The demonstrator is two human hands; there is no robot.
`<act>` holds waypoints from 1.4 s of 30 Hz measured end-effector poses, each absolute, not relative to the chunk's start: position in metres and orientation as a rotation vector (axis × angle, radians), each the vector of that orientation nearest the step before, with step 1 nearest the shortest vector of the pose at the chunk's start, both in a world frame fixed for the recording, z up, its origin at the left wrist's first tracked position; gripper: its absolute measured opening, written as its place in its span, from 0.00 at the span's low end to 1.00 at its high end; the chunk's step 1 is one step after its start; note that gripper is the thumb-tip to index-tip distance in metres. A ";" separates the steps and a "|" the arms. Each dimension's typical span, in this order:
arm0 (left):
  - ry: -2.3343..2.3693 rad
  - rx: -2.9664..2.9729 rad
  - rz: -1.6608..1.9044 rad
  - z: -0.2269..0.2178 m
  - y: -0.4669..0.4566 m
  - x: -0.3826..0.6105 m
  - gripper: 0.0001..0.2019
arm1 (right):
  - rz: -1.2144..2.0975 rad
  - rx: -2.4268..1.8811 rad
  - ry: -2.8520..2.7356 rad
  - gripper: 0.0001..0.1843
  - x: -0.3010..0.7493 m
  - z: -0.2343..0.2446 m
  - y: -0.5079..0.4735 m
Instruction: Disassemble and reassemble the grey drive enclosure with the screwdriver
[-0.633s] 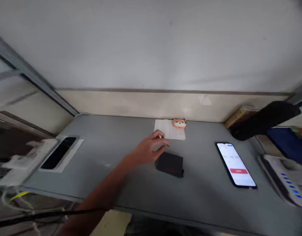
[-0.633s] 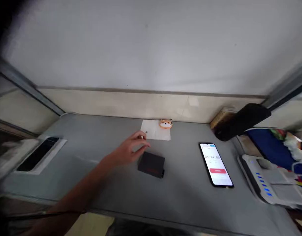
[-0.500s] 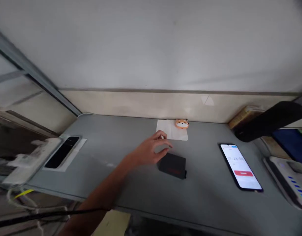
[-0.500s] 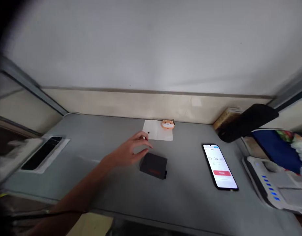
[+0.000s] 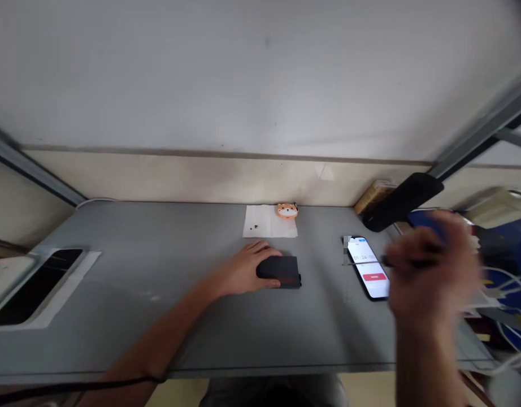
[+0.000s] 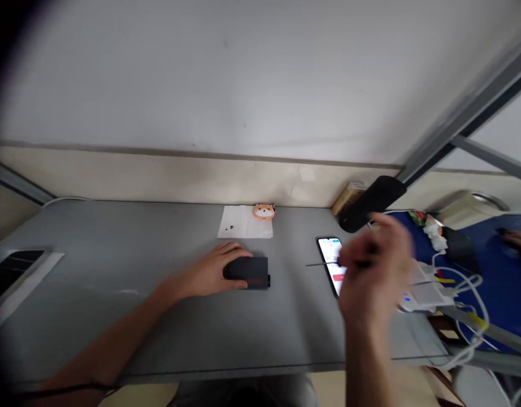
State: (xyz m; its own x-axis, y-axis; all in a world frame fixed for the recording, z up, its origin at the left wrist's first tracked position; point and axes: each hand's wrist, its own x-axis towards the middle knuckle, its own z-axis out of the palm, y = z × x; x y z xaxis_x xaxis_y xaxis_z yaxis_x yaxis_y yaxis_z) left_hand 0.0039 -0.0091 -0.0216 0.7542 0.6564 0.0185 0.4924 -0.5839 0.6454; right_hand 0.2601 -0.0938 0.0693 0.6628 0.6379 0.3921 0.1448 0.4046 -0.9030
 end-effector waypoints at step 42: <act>0.841 2.230 0.482 -0.028 0.011 -0.008 0.15 | 1.004 -0.879 -0.994 0.28 0.132 0.002 -0.017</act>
